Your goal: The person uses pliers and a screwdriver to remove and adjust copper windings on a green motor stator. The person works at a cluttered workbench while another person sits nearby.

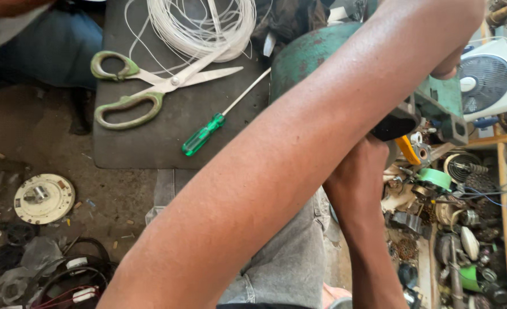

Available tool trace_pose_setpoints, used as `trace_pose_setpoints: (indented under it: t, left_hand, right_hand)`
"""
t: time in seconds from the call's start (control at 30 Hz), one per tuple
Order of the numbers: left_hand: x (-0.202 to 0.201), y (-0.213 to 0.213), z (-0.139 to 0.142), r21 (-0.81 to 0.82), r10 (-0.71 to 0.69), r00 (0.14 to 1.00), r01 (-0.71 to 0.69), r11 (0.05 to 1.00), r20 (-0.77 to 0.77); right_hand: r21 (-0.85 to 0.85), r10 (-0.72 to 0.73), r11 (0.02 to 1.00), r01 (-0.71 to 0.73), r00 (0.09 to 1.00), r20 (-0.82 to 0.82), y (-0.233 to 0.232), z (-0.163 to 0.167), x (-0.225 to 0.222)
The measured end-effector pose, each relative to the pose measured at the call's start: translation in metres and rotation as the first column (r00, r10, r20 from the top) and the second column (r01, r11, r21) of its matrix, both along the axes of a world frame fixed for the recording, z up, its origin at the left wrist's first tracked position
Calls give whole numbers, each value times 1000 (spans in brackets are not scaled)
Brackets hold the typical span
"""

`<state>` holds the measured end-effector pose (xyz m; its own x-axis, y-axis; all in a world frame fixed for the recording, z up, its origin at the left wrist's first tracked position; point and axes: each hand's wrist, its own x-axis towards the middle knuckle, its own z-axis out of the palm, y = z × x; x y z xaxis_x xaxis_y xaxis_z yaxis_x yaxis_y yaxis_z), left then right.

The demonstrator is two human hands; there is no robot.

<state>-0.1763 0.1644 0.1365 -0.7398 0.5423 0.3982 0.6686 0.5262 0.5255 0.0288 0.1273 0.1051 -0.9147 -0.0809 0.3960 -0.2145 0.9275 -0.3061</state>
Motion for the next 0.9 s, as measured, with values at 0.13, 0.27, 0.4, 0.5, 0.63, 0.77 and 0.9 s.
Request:
trace_pose_setpoints:
  t: [0.13, 0.27, 0.4, 0.5, 0.63, 0.77, 0.9]
  left_hand:
    - [-2, 1, -1, -4, -11, 1000, 11, 1000, 13]
    - [-1, 3, -3, -7, -14, 1000, 14, 1000, 16]
    - [2, 6, -4, -11, -16, 1000, 16, 1000, 15]
    - [3, 7, -2, -12, -6, 1000, 6, 1000, 7]
    - [2, 6, -1, -28, -6, 1000, 6, 1000, 20]
    - [2, 3, -1, -38, -9, 999, 11, 999, 40]
    - [4, -3, -1, -62, -21, 998, 26, 998, 67]
  right_hand:
    - [-13, -36, 999, 37, 996, 82, -1, -2, -6]
    - [-4, -1, 1000, 1, 1000, 19, -4, -8, -5]
    - [107, 6, 994, -5, 1000, -10, -2, -10, 7]
    - [-135, -110, 986, 100, 992, -64, 5, -7, 13]
    - [-20, -38, 999, 36, 995, -97, 14, -3, 10]
    - [65, -77, 995, 74, 996, 36, 25, -1, -10]
    - [131, 61, 990, -60, 998, -7, 29, -2, -18]
